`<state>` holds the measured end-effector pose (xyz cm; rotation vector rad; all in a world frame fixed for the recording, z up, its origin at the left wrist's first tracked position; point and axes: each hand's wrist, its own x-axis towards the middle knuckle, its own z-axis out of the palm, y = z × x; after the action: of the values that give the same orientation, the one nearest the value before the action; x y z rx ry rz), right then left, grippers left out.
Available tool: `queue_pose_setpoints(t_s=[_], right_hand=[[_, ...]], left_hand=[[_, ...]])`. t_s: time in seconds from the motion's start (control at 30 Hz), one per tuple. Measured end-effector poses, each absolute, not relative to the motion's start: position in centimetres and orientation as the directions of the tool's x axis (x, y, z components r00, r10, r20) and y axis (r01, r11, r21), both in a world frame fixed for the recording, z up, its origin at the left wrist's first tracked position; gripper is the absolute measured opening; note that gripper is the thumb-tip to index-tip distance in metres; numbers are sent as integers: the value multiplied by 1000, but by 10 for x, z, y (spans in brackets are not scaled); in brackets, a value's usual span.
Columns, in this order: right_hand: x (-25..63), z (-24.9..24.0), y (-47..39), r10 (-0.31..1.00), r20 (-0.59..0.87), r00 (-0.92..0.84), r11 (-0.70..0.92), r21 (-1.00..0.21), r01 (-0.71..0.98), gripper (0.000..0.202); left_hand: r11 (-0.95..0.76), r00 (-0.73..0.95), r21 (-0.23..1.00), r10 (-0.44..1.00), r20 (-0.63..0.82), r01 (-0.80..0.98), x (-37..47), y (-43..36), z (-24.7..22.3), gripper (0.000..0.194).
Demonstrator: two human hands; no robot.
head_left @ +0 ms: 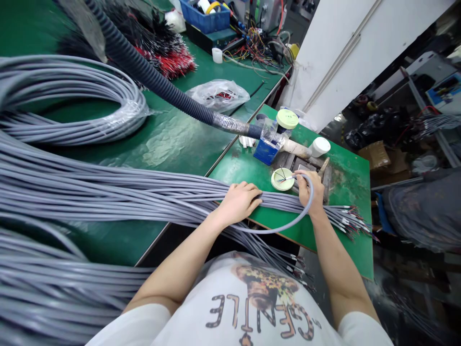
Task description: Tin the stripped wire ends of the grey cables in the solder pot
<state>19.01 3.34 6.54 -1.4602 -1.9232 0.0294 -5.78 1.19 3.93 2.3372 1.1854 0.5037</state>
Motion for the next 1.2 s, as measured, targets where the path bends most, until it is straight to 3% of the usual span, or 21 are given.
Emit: queue_pose_setpoints(t_s=[0.43,1.0,1.2], right_hand=[[192,65,38,828,527,-190,388,-294,874,19],[184,73,42,817,491,-302,460,-238,856,20],[214,97,39,781,583,-223,360,-128,924,21]], left_hand=[[-492,581,561,814,24,666,-58,18,45,35],[-496,613,581,790,-5,645,-58,23,50,35],[-520,658,590,752,-27,618,-60,29,61,32]])
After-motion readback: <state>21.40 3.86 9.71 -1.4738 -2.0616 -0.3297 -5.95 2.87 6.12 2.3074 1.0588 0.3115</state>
